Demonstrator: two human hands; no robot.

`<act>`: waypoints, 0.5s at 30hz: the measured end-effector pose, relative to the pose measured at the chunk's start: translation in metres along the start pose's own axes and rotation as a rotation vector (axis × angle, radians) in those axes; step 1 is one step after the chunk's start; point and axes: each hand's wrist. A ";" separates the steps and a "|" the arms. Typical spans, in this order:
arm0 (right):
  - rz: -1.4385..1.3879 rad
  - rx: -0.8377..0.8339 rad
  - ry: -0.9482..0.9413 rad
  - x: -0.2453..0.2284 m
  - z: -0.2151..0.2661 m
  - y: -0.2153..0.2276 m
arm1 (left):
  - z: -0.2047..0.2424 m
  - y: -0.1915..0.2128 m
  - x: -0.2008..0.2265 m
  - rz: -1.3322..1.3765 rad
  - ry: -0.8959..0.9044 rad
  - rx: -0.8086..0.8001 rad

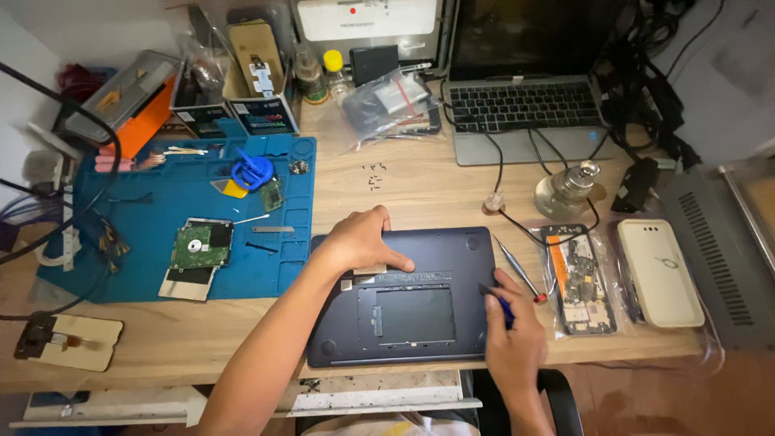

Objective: The person removes screws from the back cover of a laptop using a screwdriver. They then pry open the back cover with a plastic tool and lift it off, revealing the internal components. Finally, they use the screwdriver to unscrew components inside the laptop.

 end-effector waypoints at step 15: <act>0.262 0.043 0.175 0.005 0.006 -0.014 | -0.029 -0.014 -0.010 -0.053 -0.135 0.081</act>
Point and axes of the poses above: each hand's wrist, its own z-axis away from the middle knuckle, its own y-axis out of the back of the hand, x = y × z, and after that the axes turned 12 degrees about x, right-handed
